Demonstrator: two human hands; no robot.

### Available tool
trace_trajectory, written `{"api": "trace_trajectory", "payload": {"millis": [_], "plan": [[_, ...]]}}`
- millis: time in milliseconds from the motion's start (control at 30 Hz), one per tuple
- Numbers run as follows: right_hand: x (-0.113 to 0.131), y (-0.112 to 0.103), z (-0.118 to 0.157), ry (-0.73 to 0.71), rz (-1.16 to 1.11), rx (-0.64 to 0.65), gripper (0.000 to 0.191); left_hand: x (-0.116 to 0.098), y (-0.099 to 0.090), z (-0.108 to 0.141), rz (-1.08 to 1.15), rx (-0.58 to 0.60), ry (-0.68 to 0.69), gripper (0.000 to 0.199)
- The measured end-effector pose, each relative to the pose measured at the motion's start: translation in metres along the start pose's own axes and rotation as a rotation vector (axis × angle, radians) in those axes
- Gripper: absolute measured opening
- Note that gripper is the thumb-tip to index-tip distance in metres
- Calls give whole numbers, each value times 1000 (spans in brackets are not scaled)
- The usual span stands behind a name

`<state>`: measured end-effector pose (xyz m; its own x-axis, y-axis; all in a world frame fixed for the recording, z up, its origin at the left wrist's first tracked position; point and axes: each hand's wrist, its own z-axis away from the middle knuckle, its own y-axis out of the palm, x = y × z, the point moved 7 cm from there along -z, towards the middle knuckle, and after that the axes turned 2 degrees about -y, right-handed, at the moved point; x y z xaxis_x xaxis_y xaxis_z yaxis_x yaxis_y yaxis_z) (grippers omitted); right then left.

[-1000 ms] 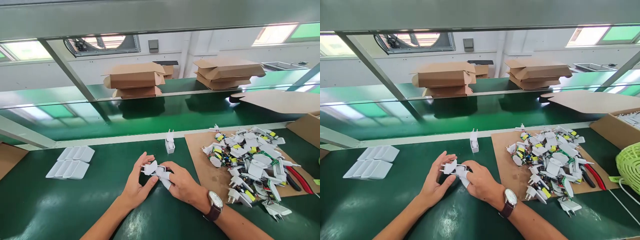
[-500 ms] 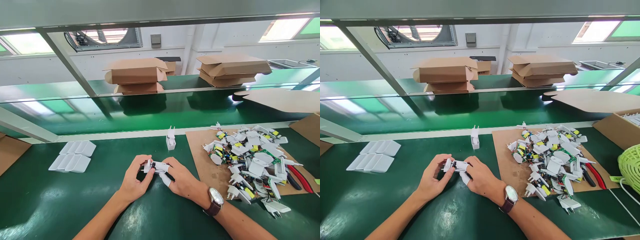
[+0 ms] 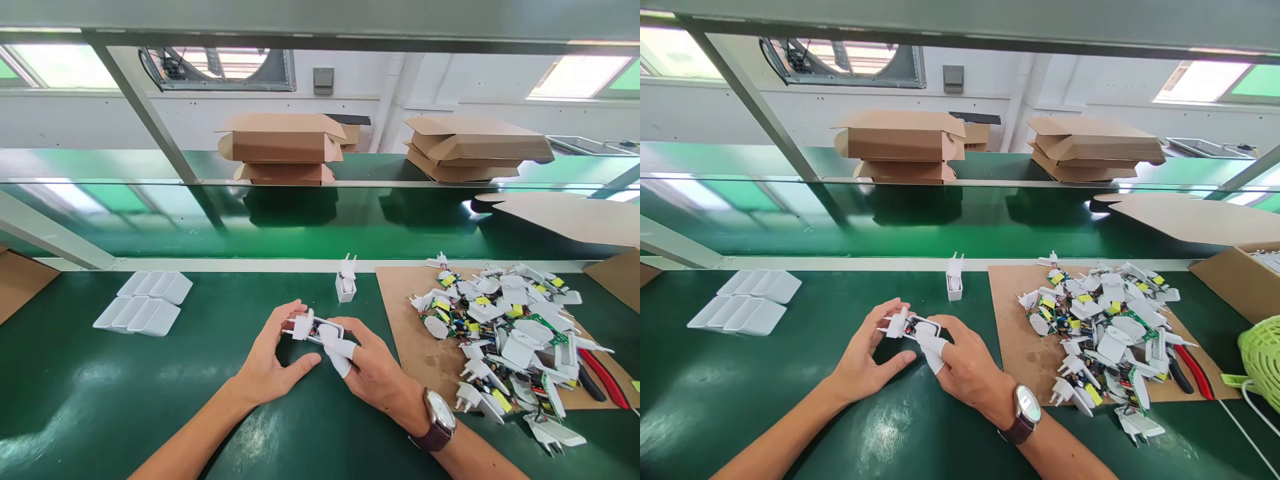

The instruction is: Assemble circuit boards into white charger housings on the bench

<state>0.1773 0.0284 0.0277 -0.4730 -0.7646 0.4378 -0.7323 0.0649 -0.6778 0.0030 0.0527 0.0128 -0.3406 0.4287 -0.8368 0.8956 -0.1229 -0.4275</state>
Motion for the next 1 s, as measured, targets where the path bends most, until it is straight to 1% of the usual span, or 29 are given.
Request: {"api": "trace_trajectory", "payload": {"millis": [133, 233, 333, 400, 500, 567, 633, 700, 767, 800, 867, 900, 933, 1000], "plan": [[-2, 7, -3, 19, 0, 66, 32, -6, 2, -3, 7, -46, 38, 67], [0, 6, -4, 25, 4, 53, 34, -4, 2, -4, -11, -51, 13, 64], [2, 4, -3, 27, -12, 38, 37, -2, 1, -2, 14, -45, 17, 75], [2, 6, -1, 33, -37, 61, 39, 2, 3, -1, -2, -20, 12, 83], [0, 10, -1, 61, -48, 96, 38, 14, 5, 0, -33, 17, -72, 84], [-2, 10, -3, 91, -45, 89, 34, 22, 5, 0, -35, 29, -141, 83], [-2, 11, -5, 105, -55, 106, 31, 27, 4, -1, -36, 43, -179, 84], [-4, 13, -6, 132, -106, 119, 28, 29, 4, -2, -34, 49, -189, 84], [-12, 14, -6, 233, -251, 73, 25, 24, 4, -2, -24, 24, -138, 89], [-18, 16, -5, 323, -376, 35, 25, 18, 4, -2, -22, 4, -86, 96], [-30, 25, 0, 555, -706, -16, 29, 4, 5, 0, -49, -36, 45, 108], [-33, 32, 3, 665, -882, -15, 34, -5, 7, 2, -75, -59, 118, 109], [-33, 39, 5, 751, -1041, 0, 38, -12, 8, 4, -107, -86, 182, 105], [-27, 48, 6, 838, -1257, 33, 47, -25, 10, 8, -172, -153, 278, 93]]}}
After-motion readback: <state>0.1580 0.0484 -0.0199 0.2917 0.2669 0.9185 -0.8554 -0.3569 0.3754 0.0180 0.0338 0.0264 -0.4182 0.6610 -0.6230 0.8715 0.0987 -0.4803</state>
